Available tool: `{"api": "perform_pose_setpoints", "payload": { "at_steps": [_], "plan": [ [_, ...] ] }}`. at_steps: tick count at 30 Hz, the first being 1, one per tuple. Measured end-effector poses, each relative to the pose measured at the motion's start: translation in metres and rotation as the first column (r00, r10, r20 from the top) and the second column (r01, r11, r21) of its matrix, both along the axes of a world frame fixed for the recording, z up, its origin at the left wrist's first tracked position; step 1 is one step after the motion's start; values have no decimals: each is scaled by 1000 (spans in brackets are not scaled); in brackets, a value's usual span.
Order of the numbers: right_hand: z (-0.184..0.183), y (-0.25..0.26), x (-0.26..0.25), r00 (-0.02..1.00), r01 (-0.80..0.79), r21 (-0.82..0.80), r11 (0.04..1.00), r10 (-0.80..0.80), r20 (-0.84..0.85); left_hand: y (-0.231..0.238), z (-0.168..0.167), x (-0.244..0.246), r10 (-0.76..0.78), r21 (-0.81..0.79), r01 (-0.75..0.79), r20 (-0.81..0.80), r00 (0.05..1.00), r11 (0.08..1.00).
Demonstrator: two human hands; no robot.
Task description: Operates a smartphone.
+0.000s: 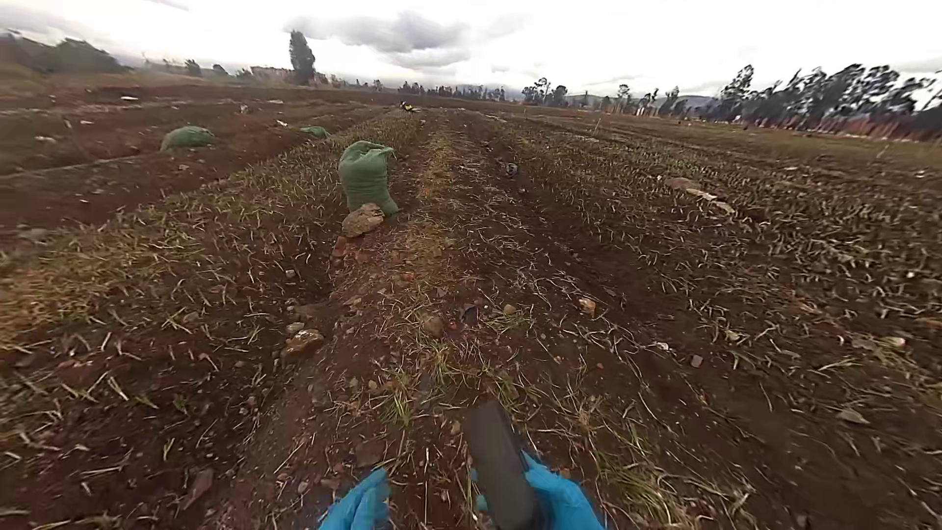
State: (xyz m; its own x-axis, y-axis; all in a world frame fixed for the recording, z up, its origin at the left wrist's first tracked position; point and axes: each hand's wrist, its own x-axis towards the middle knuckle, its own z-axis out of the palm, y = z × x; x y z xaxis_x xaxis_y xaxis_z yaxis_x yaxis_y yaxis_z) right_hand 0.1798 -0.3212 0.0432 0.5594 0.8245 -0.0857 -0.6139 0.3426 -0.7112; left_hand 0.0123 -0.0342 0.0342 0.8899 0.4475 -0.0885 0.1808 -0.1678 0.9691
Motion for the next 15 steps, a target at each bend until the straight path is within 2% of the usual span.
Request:
{"api": "perform_pose_setpoints", "payload": {
  "at_steps": [2,5,7,10,12,15],
  "plan": [
    [6,40,-7,968,-159,275,948,204,-146,-15,19,6,-35,-61,47,185,982,997],
    [31,87,-33,899,-276,360,891,372,-230,-27,35,7,3,-129,56,417,909,990],
    [37,104,-52,889,-286,345,894,382,-253,-36,45,-4,129,-204,-53,380,916,977],
    [45,117,-74,926,-173,222,960,235,-296,-44,49,-19,300,-252,-247,199,933,936],
    [40,120,-76,903,-188,252,949,268,-336,-41,35,-26,312,-230,-268,188,931,936],
    [41,121,-82,882,-163,220,962,242,-404,-44,48,-31,304,-211,-273,131,944,939]
  ]
}}
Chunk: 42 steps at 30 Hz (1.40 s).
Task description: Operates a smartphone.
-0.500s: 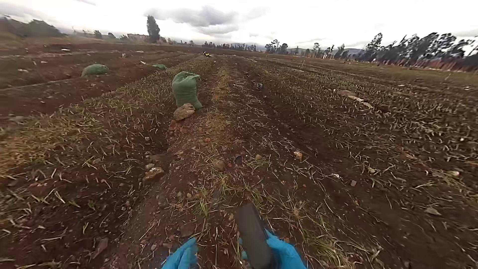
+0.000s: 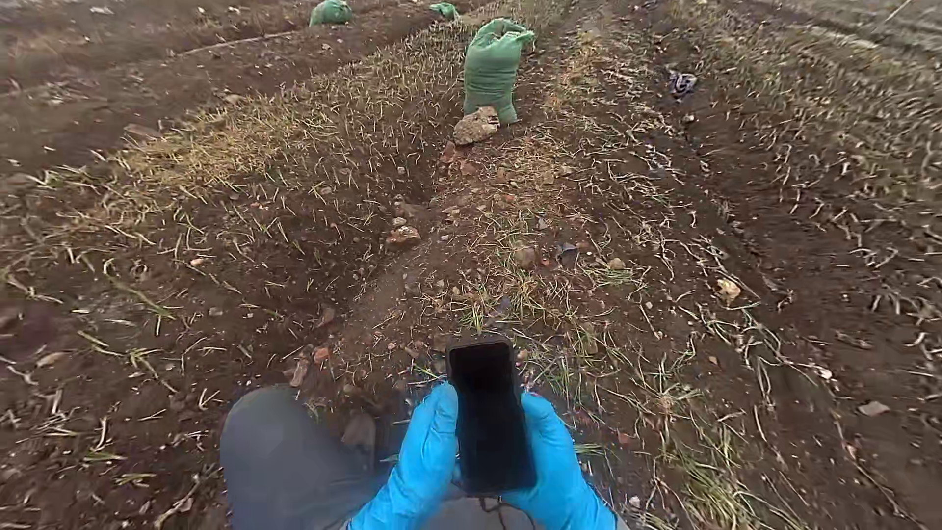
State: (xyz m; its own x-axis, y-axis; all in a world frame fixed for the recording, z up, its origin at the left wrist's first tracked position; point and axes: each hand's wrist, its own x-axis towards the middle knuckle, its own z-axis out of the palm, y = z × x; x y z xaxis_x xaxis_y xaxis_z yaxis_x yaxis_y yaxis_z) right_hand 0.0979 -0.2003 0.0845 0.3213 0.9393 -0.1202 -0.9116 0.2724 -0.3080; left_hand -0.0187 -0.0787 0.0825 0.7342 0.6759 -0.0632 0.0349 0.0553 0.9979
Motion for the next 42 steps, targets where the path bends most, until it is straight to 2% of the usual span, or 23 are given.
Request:
{"api": "perform_pose_setpoints", "payload": {
  "at_steps": [2,4,6,8,11,16,17,18,20,21,23,25,29,32,38,42],
  "plan": [
    [-6,0,2,994,-100,102,990,104,-38,1,6,-1,-15,-8,15,21,1000,1000],
    [-6,0,2,992,-119,132,984,122,-13,2,-5,-3,8,-8,-7,84,996,1000],
    [2,2,-4,997,-42,23,999,41,68,-1,-5,-6,64,-3,-64,121,991,998],
    [7,6,-16,963,111,-172,979,-64,260,-4,-4,-11,87,-46,-81,144,986,996],
    [-6,8,-30,764,304,-281,910,-57,643,-10,-8,-18,200,-123,-188,93,975,974],
    [-5,5,-21,537,439,-291,850,11,843,-13,-21,-20,373,-171,-355,88,924,919],
    [-5,0,-17,439,458,-244,855,22,898,-13,-22,-19,399,-192,-379,79,914,905],
    [-5,-7,-11,286,466,-163,869,26,958,-13,-24,-19,419,-205,-398,69,905,894],
    [-5,-21,1,-96,443,14,896,32,995,-13,-27,-17,432,-198,-412,73,899,889],
    [-3,-27,6,-251,405,87,910,19,968,-13,-28,-16,431,-200,-409,86,898,891],
    [2,-35,11,-462,306,164,938,-4,887,-14,-27,-13,423,-198,-398,103,900,896],
    [4,-40,11,-567,226,184,957,-24,824,-15,-25,-12,399,-186,-376,105,911,908],
    [1,-32,16,-651,146,193,970,-53,757,-17,-20,-10,337,-185,-308,157,928,933],
    [10,-15,31,-680,188,243,952,-52,731,-17,-20,-8,299,-163,-271,185,936,949],
    [44,-4,51,-653,298,348,889,-76,753,-19,-17,-6,242,-168,-208,216,946,964],
    [46,-4,48,-645,314,356,880,-78,760,-21,-17,-8,214,-160,-182,213,953,970]
  ]
}}
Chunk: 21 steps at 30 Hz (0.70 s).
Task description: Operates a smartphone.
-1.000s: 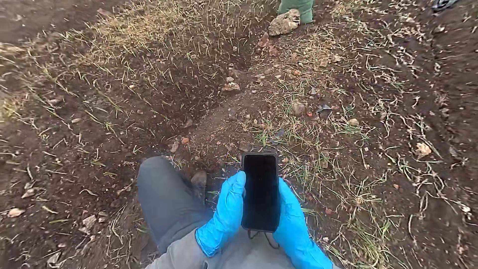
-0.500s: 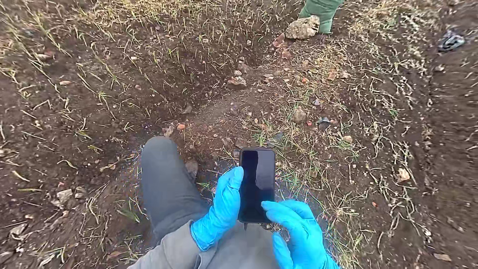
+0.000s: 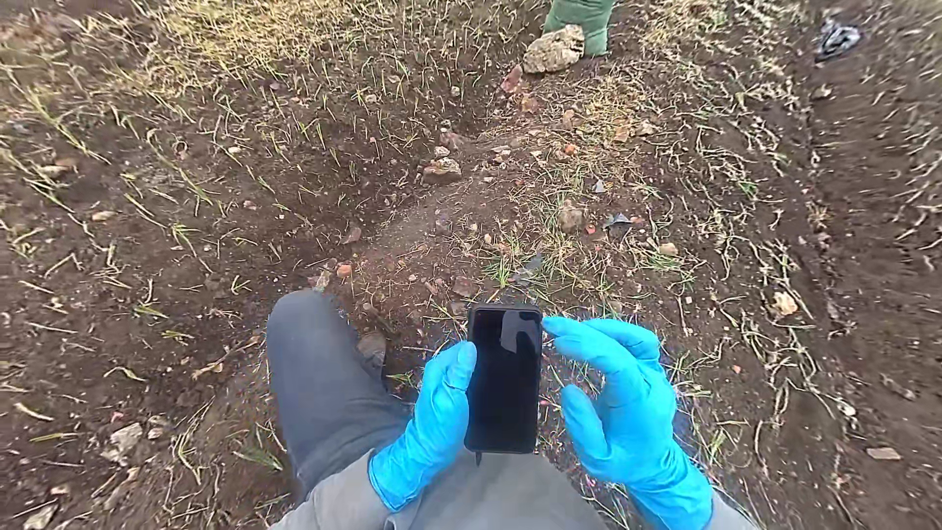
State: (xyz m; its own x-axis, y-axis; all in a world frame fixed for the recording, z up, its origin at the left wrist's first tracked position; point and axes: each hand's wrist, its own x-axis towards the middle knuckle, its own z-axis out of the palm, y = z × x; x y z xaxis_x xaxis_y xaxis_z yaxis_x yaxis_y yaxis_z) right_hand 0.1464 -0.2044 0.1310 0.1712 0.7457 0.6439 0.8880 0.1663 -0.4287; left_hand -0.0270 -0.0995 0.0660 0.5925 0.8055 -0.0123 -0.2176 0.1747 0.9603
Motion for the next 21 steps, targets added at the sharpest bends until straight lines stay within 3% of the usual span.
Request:
{"api": "perform_pose_setpoints", "payload": {
  "at_steps": [9,16,21],
  "plan": [
    [2,11,-6,999,-27,-23,999,26,-26,2,4,-5,6,-16,-6,7,1000,1000],
    [-16,-8,-22,989,-148,-138,979,143,-46,6,4,1,70,-48,-72,-34,997,996],
    [-18,-7,-24,992,-102,-142,985,90,-91,5,2,3,65,-70,-68,-33,997,995]
  ]
}}
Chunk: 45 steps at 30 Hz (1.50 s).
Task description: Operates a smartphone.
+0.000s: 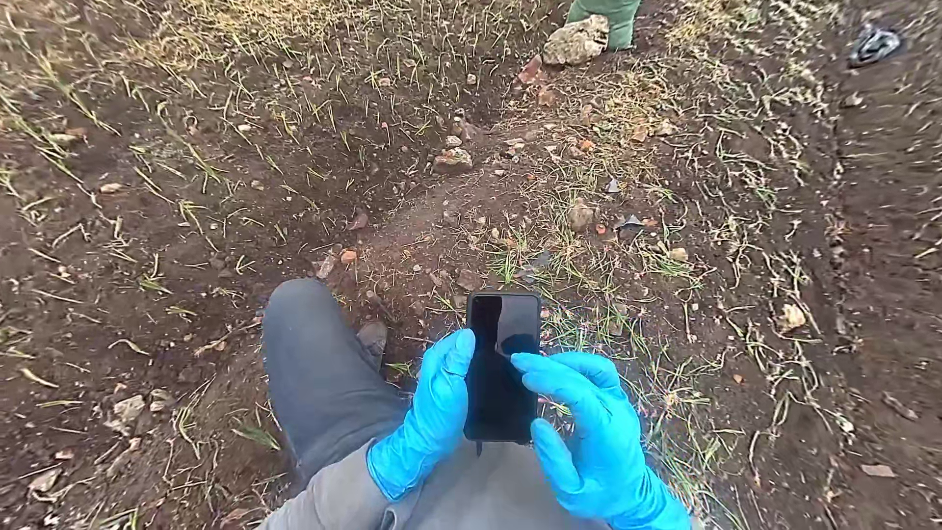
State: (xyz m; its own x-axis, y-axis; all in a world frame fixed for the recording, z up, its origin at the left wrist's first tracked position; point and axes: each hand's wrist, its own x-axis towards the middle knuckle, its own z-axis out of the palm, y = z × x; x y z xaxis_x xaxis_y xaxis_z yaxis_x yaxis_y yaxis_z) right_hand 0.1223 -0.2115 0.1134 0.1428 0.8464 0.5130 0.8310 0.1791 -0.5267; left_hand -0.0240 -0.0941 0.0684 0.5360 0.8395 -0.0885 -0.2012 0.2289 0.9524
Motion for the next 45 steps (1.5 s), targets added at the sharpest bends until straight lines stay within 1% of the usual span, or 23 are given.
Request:
{"api": "perform_pose_setpoints", "payload": {
  "at_steps": [5,10,13,16,20,23,28,32,36,39,42,45],
  "plan": [
    [6,-4,4,992,98,87,991,-90,-90,0,10,4,12,75,-12,7,1000,997],
    [25,-18,12,978,180,220,959,-150,-145,10,41,19,-16,228,6,43,999,974],
    [38,-31,19,968,240,274,931,-209,-139,11,60,37,-84,298,57,76,994,953],
    [47,-46,24,956,294,328,898,-269,-122,7,78,56,-178,313,144,83,981,939],
    [53,-71,26,934,351,352,867,-351,-67,-5,90,80,-304,318,253,124,945,914],
    [52,-86,23,908,406,362,839,-413,-62,-16,93,90,-358,319,299,144,923,899],
    [46,-100,12,870,469,352,810,-491,-30,-27,91,97,-407,334,348,125,905,876],
    [47,-93,-5,858,473,294,831,-510,64,-35,90,99,-428,333,380,82,900,863],
    [48,-81,-14,827,510,236,827,-547,131,-39,88,99,-452,322,403,92,887,857],
    [48,-86,-8,794,555,231,799,-592,141,-34,86,98,-465,301,416,112,878,858],
    [48,-95,-3,762,604,227,764,-637,118,-30,85,96,-449,277,410,90,889,869],
    [48,-93,-3,754,618,224,754,-649,103,-28,82,96,-445,256,412,86,891,874]
  ]
}}
